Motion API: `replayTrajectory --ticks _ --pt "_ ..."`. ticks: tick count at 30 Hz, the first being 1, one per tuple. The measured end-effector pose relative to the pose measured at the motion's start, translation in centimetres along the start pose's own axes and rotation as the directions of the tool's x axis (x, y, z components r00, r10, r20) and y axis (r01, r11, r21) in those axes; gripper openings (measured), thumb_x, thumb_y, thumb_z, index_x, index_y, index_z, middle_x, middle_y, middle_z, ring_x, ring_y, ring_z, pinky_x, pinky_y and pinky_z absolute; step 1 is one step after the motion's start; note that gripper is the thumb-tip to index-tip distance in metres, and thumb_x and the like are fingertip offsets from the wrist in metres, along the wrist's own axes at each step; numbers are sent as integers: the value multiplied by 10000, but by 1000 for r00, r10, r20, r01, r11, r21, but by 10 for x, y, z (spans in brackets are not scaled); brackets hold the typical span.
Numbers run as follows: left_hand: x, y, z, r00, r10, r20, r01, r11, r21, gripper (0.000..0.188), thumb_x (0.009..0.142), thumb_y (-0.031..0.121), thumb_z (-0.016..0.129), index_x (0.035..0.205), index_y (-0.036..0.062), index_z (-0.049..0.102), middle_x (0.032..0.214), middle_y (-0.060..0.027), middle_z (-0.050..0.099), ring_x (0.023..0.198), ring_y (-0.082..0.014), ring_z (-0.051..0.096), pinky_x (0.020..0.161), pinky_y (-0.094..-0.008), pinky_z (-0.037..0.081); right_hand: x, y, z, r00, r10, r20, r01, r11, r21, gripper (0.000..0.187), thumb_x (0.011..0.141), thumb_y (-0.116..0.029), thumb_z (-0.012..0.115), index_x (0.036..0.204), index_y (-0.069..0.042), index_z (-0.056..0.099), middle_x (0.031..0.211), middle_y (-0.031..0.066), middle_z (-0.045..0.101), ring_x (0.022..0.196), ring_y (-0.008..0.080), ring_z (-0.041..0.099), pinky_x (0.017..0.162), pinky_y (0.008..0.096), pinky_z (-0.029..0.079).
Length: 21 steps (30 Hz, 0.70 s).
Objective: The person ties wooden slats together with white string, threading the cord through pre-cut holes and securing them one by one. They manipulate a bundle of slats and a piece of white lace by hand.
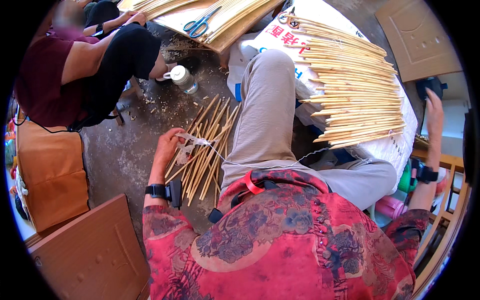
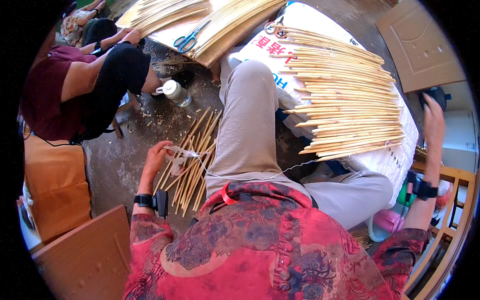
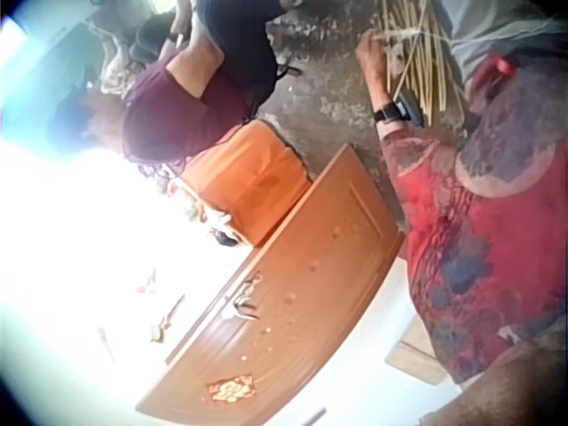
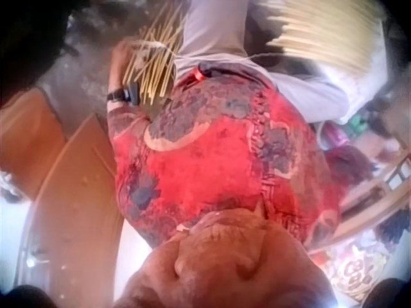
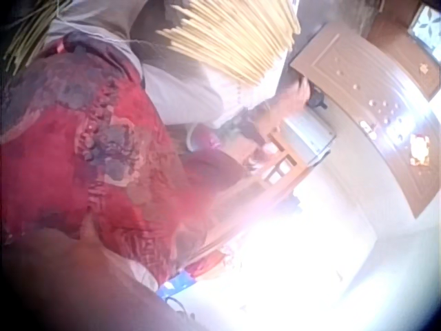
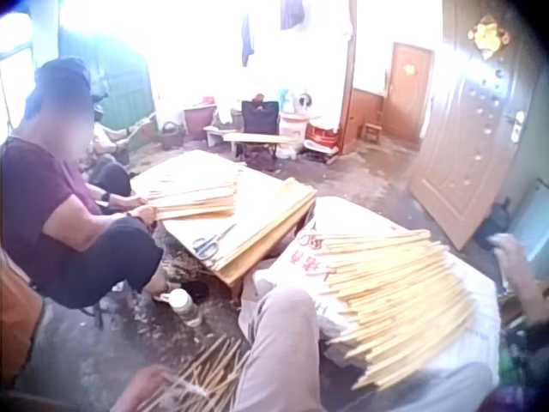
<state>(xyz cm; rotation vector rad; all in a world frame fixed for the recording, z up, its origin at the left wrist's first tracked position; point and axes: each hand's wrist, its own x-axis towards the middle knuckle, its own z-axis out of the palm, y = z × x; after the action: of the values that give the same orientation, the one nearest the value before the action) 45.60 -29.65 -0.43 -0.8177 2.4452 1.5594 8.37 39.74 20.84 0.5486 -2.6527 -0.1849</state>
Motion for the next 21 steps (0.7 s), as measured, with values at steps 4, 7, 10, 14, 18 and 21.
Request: replayTrajectory --ticks 4,7,10,14,18,21 --pt "-2 44 11 981 137 -134 -172 937 -303 284 807 -30 394 991 18 604 825 -55 629 777 -117 579 757 -251 446 3 -291 -45 953 -276 126 65 591 804 206 898 -96 469 1047 0 574 1007 108 595 963 194 562 855 288 433" --pt "-23 87 9 944 274 -182 -318 901 -293 286 794 -9 391 987 13 601 836 -73 633 787 -141 586 769 -277 452 -26 -426 -28 800 -595 76 43 183 982 225 863 -178 536 997 -9 601 974 177 607 920 305 589 809 374 468" --pt "-44 112 6 902 367 -227 -432 776 -461 233 813 24 424 986 -11 577 940 -121 608 827 -170 572 813 -305 434 -36 -493 4 692 -688 221 -220 90 971 337 865 -274 542 1011 27 586 915 203 621 848 328 607 740 375 472" --pt "-64 132 11 860 465 -210 -478 588 -653 250 856 214 482 916 -15 562 985 -173 578 879 -248 563 861 -382 407 -18 -506 15 537 -751 384 -424 153 893 453 869 -302 571 1165 34 502 972 132 623 872 179 605 748 310 485" --pt "-71 141 11 830 539 -146 -476 547 -689 319 866 271 500 859 -36 587 970 -171 578 986 -271 537 888 -386 396 -20 -504 -3 336 -863 377 -760 -12 650 349 850 -226 587 1116 -3 557 882 44 627 687 98 575 645 245 480" --pt "-70 145 13 856 500 -135 -421 520 -743 323 871 273 506 823 -37 584 921 -166 570 905 -260 569 824 -355 432 -20 -495 1 348 -874 339 -665 25 746 232 843 -191 585 1004 -25 608 804 17 622 602 61 524 529 203 434"
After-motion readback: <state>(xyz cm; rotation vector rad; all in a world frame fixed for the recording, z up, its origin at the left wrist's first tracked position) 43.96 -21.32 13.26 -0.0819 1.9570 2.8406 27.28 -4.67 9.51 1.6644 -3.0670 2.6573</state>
